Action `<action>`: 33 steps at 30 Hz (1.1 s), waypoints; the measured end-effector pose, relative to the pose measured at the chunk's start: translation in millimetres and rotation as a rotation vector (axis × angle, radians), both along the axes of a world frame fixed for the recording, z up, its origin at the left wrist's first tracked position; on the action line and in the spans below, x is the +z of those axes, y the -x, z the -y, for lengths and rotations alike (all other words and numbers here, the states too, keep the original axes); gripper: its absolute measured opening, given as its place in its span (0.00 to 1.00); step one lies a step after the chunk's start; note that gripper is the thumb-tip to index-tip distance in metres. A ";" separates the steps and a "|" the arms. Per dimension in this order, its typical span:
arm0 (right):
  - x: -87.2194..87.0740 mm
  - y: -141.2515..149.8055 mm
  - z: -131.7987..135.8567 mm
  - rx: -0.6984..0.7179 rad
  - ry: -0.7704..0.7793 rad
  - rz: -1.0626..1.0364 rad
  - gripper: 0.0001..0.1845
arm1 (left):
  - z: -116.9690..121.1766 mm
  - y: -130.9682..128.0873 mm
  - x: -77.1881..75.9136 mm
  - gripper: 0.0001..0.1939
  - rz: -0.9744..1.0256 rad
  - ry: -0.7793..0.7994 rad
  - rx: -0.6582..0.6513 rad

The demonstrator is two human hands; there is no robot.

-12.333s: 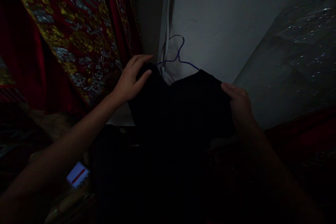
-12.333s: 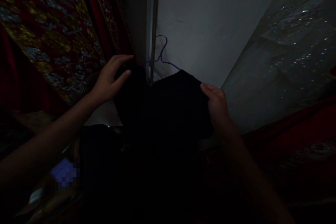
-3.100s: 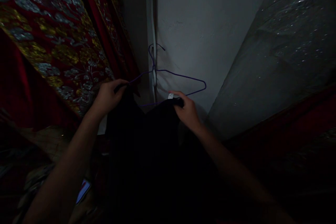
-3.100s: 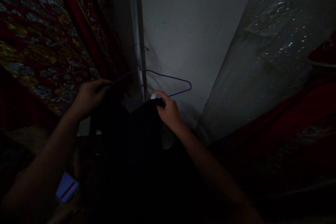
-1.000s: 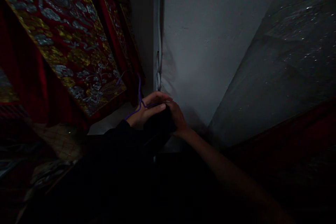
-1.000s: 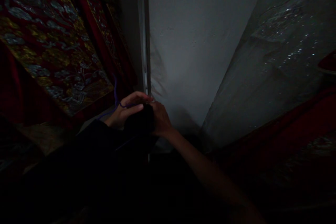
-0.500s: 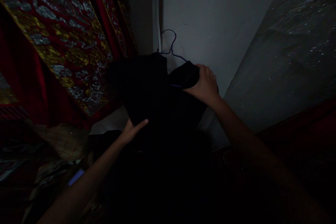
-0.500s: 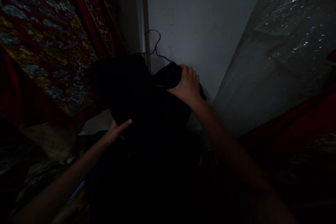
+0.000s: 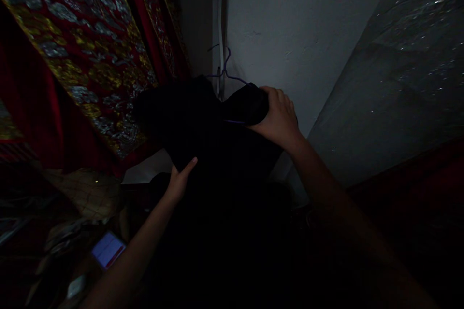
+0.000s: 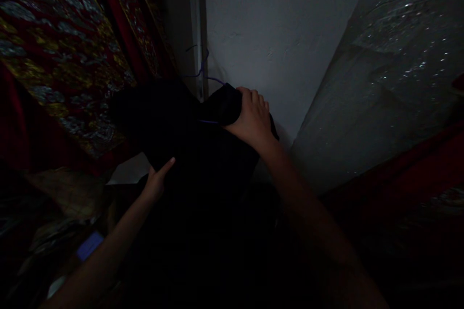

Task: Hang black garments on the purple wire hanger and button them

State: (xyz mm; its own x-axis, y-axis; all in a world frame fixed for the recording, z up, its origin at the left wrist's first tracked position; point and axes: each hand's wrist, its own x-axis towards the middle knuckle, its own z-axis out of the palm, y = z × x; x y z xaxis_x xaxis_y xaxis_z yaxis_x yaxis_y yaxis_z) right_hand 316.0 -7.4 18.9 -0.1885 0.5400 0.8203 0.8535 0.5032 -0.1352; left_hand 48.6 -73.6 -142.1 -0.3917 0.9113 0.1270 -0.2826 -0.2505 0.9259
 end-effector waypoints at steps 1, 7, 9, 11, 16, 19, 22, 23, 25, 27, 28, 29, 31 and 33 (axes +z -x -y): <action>-4.3 -1.3 5.6 0.011 0.005 0.008 0.48 | 4.6 -2.6 -4.9 0.28 0.021 0.043 0.002; -61.0 3.8 36.4 0.171 0.001 -0.122 0.46 | 32.6 -34.3 -47.9 0.21 0.218 0.276 0.049; -95.9 19.0 47.5 0.225 0.025 -0.363 0.38 | 39.3 -43.9 -55.9 0.19 0.275 0.327 0.041; -137.5 39.2 60.1 0.226 0.142 -0.698 0.28 | 45.1 -48.9 -59.5 0.18 0.300 0.365 0.005; -221.5 82.7 85.8 0.333 0.827 -0.946 0.22 | 57.5 -45.5 -60.5 0.21 0.299 0.410 -0.161; -232.1 89.5 88.5 0.475 0.975 -0.913 0.21 | 61.4 -42.0 -60.2 0.24 0.331 0.420 -0.255; -224.2 83.9 86.9 0.522 0.993 -0.905 0.14 | 61.0 -40.0 -63.1 0.26 0.309 0.416 -0.268; -221.1 81.1 86.6 0.528 0.998 -0.901 0.12 | 60.1 -39.4 -65.7 0.27 0.267 0.385 -0.213; -216.8 76.1 86.7 0.515 1.006 -0.920 0.10 | 58.0 -37.9 -73.6 0.29 0.084 0.277 -0.020; -215.7 73.5 87.0 0.493 1.024 -0.965 0.10 | 56.5 -37.1 -84.3 0.35 -0.226 0.149 0.239; -216.0 73.3 87.1 0.487 1.043 -0.989 0.10 | 56.2 -37.5 -90.0 0.38 -0.395 0.083 0.346; -216.7 73.8 87.2 0.487 1.068 -1.009 0.09 | 56.1 -38.8 -95.5 0.41 -0.547 0.021 0.422; -218.7 76.2 87.8 0.500 1.116 -1.028 0.08 | 55.9 -44.3 -104.8 0.42 -0.747 -0.087 0.467; -221.1 79.1 89.6 0.516 1.145 -1.034 0.09 | 55.0 -52.3 -110.7 0.38 -0.820 -0.155 0.369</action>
State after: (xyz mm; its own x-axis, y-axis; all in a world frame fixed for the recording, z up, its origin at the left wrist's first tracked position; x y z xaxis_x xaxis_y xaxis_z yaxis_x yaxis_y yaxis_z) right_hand 237.0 -97.0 -202.3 -0.1871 0.9805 -0.0596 -0.0521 -0.0705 -0.9962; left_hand 100.8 -128.5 -252.8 -0.3881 0.6956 0.6046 0.5720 -0.3326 0.7498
